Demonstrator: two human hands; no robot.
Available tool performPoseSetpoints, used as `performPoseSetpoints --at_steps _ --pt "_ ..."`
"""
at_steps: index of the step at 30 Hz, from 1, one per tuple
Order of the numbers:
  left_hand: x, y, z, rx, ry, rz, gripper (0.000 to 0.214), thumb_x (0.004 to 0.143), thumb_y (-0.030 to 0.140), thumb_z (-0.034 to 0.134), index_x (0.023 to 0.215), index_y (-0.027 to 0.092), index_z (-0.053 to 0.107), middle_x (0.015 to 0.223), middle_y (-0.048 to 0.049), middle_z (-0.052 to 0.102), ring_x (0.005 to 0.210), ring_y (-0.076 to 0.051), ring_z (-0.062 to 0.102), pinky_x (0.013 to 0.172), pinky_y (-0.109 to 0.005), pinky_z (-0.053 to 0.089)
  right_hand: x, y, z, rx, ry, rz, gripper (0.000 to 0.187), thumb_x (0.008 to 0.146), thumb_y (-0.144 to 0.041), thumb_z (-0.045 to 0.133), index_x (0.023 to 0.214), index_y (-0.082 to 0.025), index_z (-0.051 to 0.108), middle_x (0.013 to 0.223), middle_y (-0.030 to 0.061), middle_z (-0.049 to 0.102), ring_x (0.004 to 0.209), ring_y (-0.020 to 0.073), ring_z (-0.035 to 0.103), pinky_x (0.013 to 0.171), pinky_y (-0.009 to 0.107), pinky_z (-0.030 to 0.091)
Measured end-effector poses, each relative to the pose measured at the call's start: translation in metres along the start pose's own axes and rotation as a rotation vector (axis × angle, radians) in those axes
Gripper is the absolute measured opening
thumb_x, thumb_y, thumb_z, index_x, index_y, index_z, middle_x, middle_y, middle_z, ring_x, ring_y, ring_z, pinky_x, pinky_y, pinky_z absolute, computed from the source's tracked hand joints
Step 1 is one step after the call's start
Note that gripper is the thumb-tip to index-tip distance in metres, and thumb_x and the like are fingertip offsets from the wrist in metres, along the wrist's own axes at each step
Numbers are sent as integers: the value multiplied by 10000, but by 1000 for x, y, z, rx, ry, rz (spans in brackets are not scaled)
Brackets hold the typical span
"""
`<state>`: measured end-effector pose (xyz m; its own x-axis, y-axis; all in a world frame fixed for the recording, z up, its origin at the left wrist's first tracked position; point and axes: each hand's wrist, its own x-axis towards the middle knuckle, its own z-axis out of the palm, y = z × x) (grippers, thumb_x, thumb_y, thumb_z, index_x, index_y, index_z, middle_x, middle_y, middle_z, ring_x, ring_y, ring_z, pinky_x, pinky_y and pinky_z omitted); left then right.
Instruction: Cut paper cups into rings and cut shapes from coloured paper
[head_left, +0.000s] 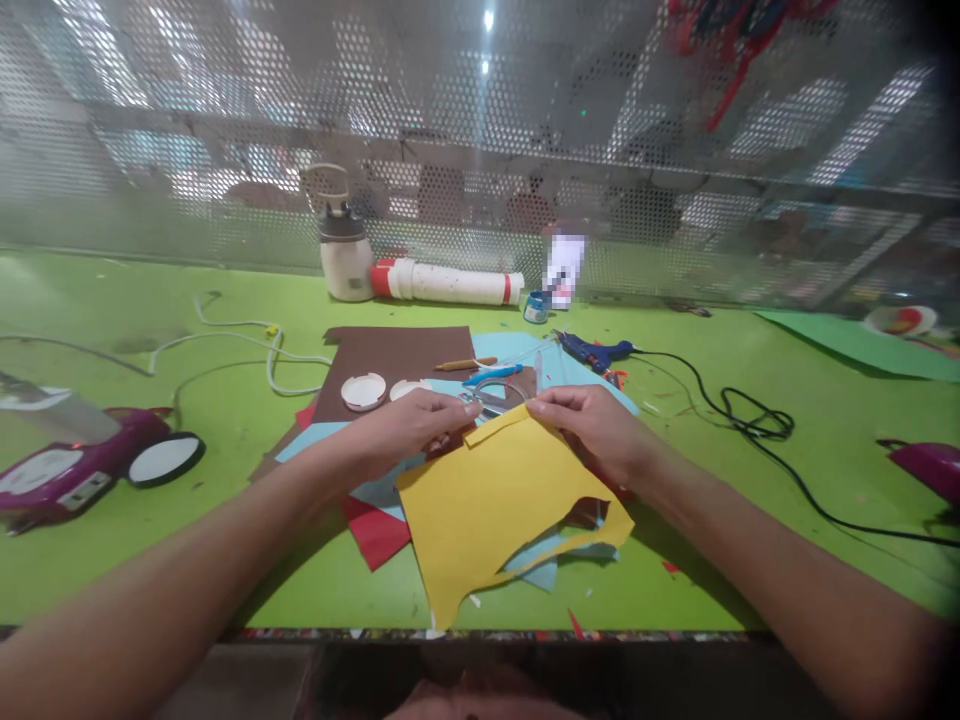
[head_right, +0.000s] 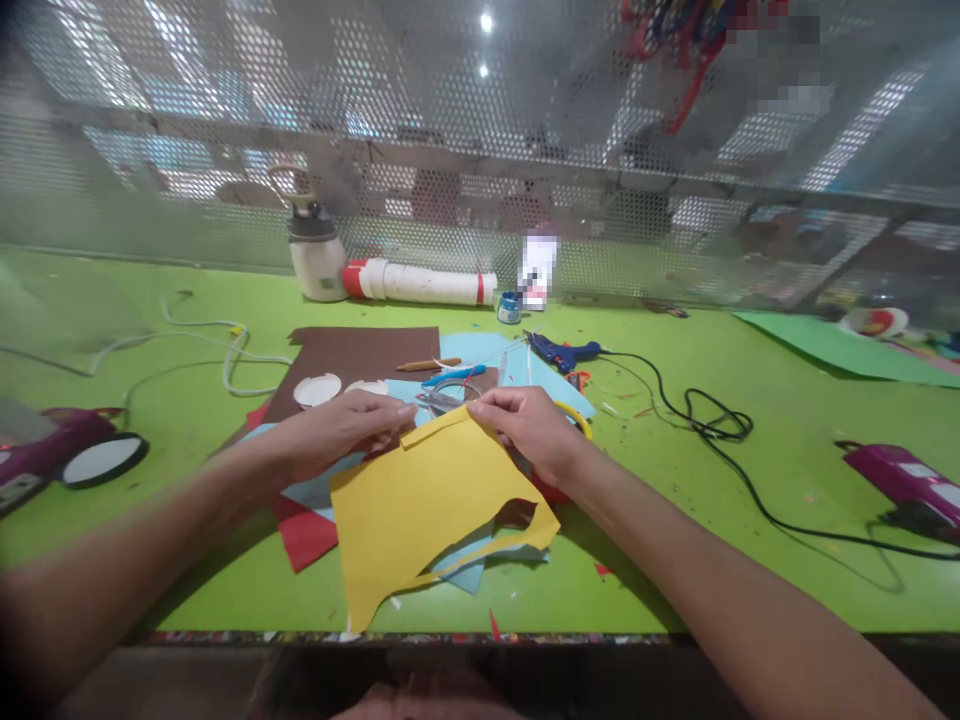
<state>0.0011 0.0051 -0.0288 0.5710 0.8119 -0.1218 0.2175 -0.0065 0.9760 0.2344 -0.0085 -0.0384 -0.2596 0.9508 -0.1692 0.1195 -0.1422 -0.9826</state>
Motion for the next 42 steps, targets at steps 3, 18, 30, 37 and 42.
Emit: performPoseSetpoints --at_steps 3,18,30,37,42 --pt "1 -2 -3 -57 97 -27 464 840 556 546 630 151 632 604 -5 551 550 -116 433 544 -251 316 1 -3 -3 12 13 -33 181 911 -312 627 858 -139 634 689 -41 621 549 93 585 515 232 489" --pt "2 3 -25 -107 438 98 495 821 597 552 701 136 685 640 -43 626 558 -130 516 519 -246 358 -3 -17 -13 -146 183 -353 250 938 -381 576 897 -141 631 700 -32 626 570 104 608 516 241 506" --pt "-29 46 17 -321 205 231 287 834 395 636 732 129 673 666 -54 654 585 -123 573 529 -223 414 -42 -50 2 -831 482 -1401 363 796 -24 646 1082 -247 659 858 37 682 769 181 597 706 350 502" --pt "-29 38 33 -538 216 92 322 845 389 628 773 87 715 701 -103 687 622 -152 619 538 -233 493 -17 -25 18 -1035 248 -1513 368 844 -57 592 1193 -172 604 910 109 663 833 222 572 692 389 531" --pt "-19 26 24 -660 245 111 172 822 235 664 766 82 721 717 -96 708 624 -123 623 574 -198 525 -16 -19 25 -1085 236 -1424 337 832 -25 609 1154 -121 618 992 148 654 945 258 538 786 449 514"
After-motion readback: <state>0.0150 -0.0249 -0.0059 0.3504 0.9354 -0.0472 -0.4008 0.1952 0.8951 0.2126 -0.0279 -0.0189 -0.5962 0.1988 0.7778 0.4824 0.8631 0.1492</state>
